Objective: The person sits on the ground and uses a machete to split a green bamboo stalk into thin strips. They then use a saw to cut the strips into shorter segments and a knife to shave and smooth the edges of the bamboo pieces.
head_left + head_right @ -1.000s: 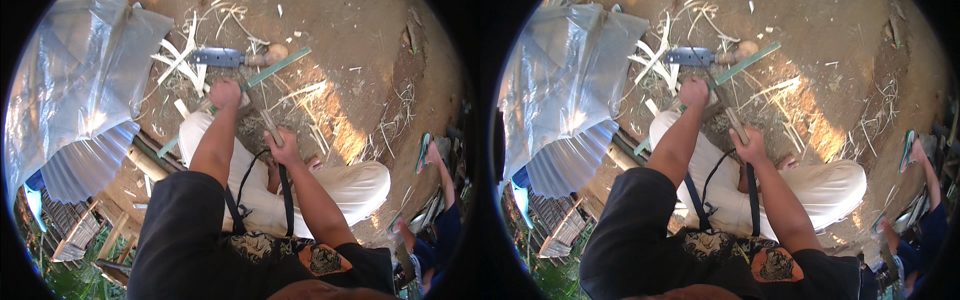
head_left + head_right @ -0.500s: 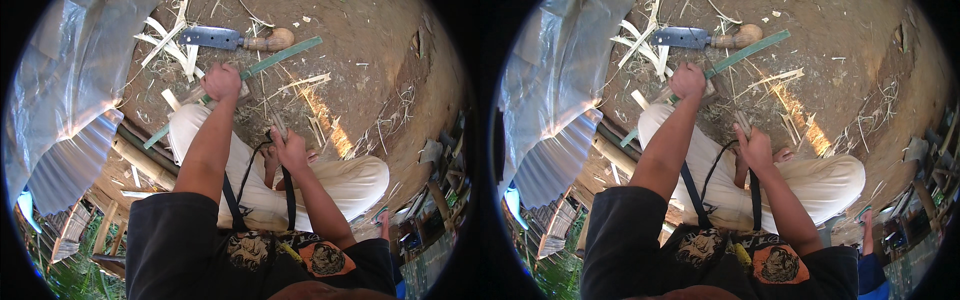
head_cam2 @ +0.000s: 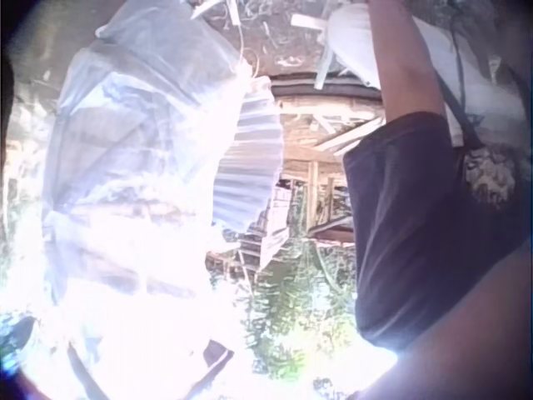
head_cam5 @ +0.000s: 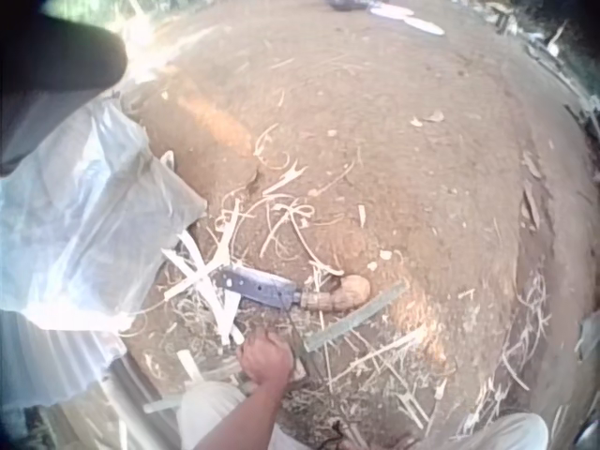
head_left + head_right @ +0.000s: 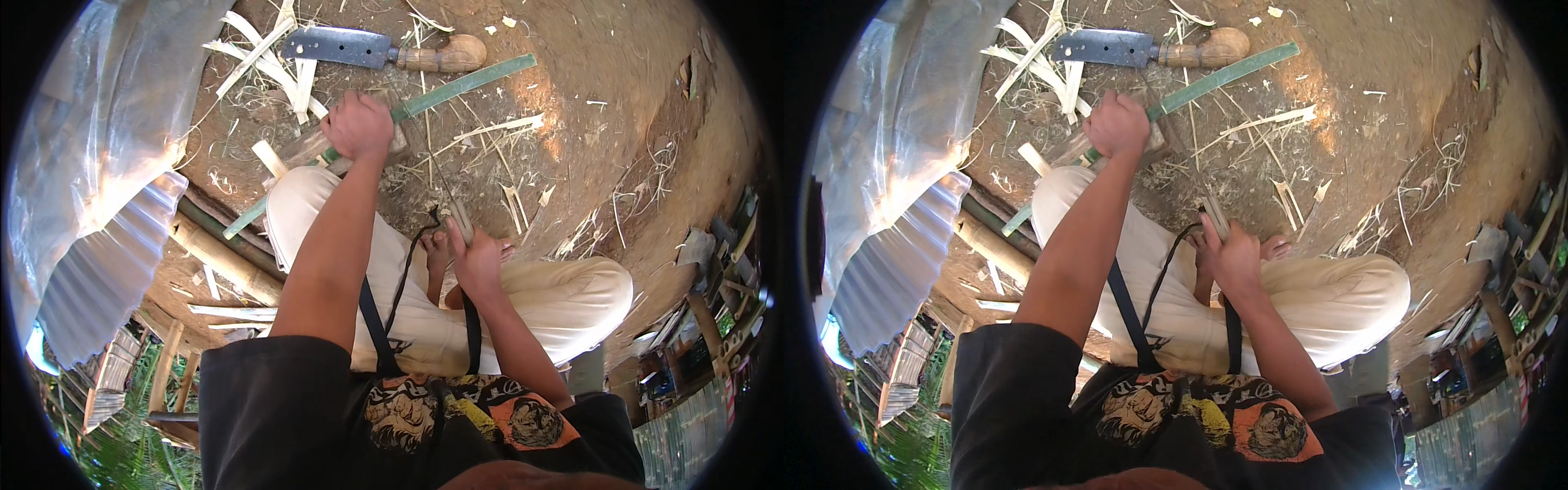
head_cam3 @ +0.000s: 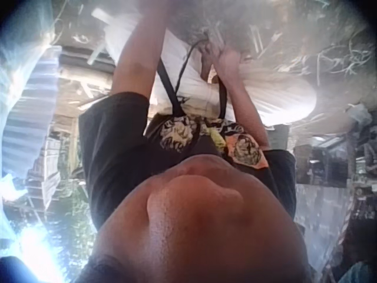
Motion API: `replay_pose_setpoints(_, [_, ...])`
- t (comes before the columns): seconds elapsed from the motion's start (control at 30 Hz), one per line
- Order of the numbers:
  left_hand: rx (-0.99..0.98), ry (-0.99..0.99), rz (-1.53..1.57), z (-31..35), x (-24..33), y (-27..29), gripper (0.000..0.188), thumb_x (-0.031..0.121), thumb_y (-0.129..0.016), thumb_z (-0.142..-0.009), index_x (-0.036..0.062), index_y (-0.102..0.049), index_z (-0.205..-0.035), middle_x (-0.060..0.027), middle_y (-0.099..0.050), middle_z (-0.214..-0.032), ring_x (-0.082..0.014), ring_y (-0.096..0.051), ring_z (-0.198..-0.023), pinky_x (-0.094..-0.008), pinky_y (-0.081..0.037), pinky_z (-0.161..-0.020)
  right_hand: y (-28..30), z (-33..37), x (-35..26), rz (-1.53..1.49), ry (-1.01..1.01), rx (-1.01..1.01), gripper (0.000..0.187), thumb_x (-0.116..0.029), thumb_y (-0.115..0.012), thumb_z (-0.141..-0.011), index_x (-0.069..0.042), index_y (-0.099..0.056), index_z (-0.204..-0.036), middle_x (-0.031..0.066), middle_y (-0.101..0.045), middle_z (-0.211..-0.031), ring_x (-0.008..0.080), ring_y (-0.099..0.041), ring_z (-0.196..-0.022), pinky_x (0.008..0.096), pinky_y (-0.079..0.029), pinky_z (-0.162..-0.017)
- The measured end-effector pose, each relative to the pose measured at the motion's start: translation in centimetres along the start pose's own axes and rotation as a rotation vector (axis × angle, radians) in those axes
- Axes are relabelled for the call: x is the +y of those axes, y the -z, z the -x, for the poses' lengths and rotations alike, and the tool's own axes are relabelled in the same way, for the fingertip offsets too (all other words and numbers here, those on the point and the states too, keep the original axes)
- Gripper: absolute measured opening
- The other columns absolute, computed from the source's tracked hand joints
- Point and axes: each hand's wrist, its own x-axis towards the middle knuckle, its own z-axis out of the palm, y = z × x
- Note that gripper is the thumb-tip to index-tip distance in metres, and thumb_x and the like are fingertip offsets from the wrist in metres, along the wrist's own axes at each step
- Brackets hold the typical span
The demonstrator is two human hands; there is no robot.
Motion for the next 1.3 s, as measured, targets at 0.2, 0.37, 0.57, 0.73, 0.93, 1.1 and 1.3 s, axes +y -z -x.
replay_pose_setpoints(0.2, [-0.003, 0.021, 0.001, -0.3, -0.2, 0.0, 0.028, 0.024, -0.047, -0.089, 0.0055, -0.068, -0.088, -0.0139, -0.071, -0.091, -0.0294, -0.063, -0.093, -0.0418, -0.038, -0.096, -1.8, -2.0, -2.1, 0.000, -0.069, -0.010, 0.050, -0.044, -0.062, -0.094, 0.005, -0.064, -0.084, 0.0283, -0.063, -0.071, 0.0480, -0.063, -0.070, 0.0501, -0.051, -0.063])
replay_pose_setpoints(0.37, [0.016, 0.012, -0.015, 0.2, -0.2, -0.5, 0.027, 0.023, -0.047, -0.089, 0.0050, -0.067, -0.087, -0.0144, -0.071, -0.091, -0.0296, -0.063, -0.093, -0.0426, -0.038, -0.096, 0.7, 0.9, -0.6, -0.061, 0.026, 0.070, 0.047, -0.042, -0.066, -0.092, 0.005, -0.066, -0.089, 0.0257, -0.065, -0.071, 0.0455, -0.065, -0.070, 0.0472, -0.052, -0.062])
replay_pose_setpoints(0.57, [0.012, 0.012, 0.032, -0.2, -0.5, -0.5, 0.027, 0.022, -0.047, -0.088, 0.0048, -0.067, -0.086, -0.0151, -0.071, -0.089, -0.0303, -0.063, -0.092, -0.0425, -0.038, -0.095, -1.2, -1.4, -0.9, 0.149, -0.029, -0.121, 0.039, -0.035, -0.069, -0.091, 0.003, -0.068, -0.099, 0.0224, -0.068, -0.073, 0.0400, -0.068, -0.067, 0.0460, -0.054, -0.061])
replay_pose_setpoints(0.73, [0.045, -0.068, 0.040, 0.4, -0.6, -0.7, 0.024, 0.020, -0.049, -0.087, 0.0044, -0.067, -0.085, -0.0149, -0.070, -0.084, -0.0300, -0.062, -0.090, -0.0423, -0.038, -0.094, -0.1, -0.8, 0.0, 0.365, 0.141, -0.148, 0.038, -0.033, -0.061, -0.096, -0.004, -0.066, -0.121, 0.0208, -0.069, -0.084, 0.0363, -0.068, -0.066, 0.0456, -0.054, -0.060])
replay_pose_setpoints(0.93, [0.037, 0.024, 0.020, 0.1, -0.4, -0.4, 0.029, 0.024, -0.046, -0.089, 0.0081, -0.069, -0.095, -0.0157, -0.071, -0.087, -0.0326, -0.065, -0.089, -0.0427, -0.040, -0.092, -1.6, -0.3, 0.9, 0.194, 0.104, -0.054, 0.047, -0.032, -0.062, -0.096, 0.010, -0.062, -0.117, 0.0192, -0.070, -0.078, 0.0382, -0.068, -0.064, 0.0427, -0.055, -0.061])
replay_pose_setpoints(1.1, [0.026, -0.043, 0.034, 0.5, -0.2, -0.3, 0.026, 0.022, -0.047, -0.089, 0.0052, -0.067, -0.088, -0.0149, -0.070, -0.086, -0.0289, -0.063, -0.091, -0.0419, -0.037, -0.095, -0.5, -4.3, -3.5, 0.197, -0.084, -0.187, 0.044, -0.030, -0.067, -0.093, 0.006, -0.063, -0.117, 0.0213, -0.071, -0.087, 0.0348, -0.071, -0.072, 0.0421, -0.056, -0.063])
replay_pose_setpoints(1.3, [0.046, -0.014, 0.004, -0.3, -0.7, -0.4, 0.028, 0.023, -0.046, -0.088, 0.0051, -0.067, -0.088, -0.0155, -0.071, -0.085, -0.0302, -0.064, -0.089, -0.0424, -0.038, -0.094, 1.2, 0.8, -0.5, 0.117, 0.081, -0.093, 0.039, -0.031, -0.069, -0.091, 0.004, -0.068, -0.108, 0.0199, -0.070, -0.078, 0.0346, -0.070, -0.066, 0.0422, -0.055, -0.062])
